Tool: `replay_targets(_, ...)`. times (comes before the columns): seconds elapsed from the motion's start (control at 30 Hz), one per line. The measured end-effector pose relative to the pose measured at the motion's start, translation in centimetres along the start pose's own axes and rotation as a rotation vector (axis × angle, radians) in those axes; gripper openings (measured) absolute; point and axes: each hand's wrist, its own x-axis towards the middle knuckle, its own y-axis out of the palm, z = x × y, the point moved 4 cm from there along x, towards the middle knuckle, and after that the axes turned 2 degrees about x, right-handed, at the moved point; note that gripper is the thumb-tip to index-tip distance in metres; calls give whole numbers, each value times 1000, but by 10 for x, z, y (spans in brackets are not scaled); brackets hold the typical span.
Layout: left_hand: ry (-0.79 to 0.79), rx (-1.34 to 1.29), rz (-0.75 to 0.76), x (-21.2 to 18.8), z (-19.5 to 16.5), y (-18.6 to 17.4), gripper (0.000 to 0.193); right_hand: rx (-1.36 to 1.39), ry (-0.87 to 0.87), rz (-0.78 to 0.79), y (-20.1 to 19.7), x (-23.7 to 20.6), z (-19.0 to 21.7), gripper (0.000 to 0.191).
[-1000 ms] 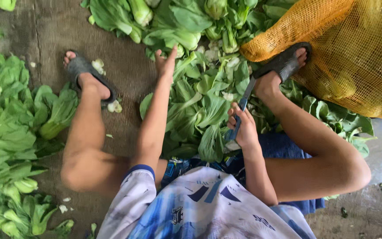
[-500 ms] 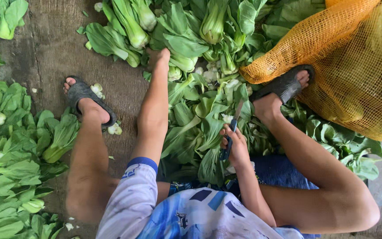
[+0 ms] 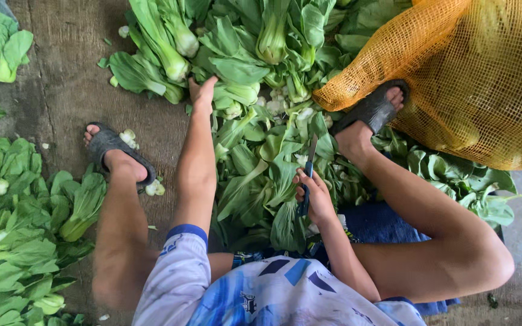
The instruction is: The person sits on the floor surrounded by piles of bok choy and uses a small knife to trim the root ends off the vegetables one at a time, tossing trimmed heads aside and pulling new untrimmed ones from the pile.
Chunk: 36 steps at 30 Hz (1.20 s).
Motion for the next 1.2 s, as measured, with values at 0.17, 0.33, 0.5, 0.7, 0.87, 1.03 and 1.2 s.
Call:
replay_targets(0.17, 31, -110, 179, -8, 3, -5, 80, -50, 1, 8, 6, 1, -3, 24)
replay_targets(0.33, 61, -343, 97, -31, 10, -4, 88, -30, -17, 25, 9, 2, -3, 24)
replay_targets(0.5, 141, -517, -21, -87, 19, -15, 89, 14, -55, 58, 9, 1, 4, 22)
replay_targets(0.7, -62, -787, -173, -187, 73, -77, 111, 3, -90, 60, 1, -6, 10, 21)
replay_targets(0.87, -345, -255, -381, -226, 130, -137, 107, 25, -100, 112, -5, -11, 13, 17)
replay_targets(1.03, 184, 626, -532, -223, 120, -143, 79, 67, -126, 157, -3, -28, 9, 19)
replay_targets(1.2, 590, 728, -217, -211, 99, -101, 74, 60, -123, 156, 1, -37, 11, 22)
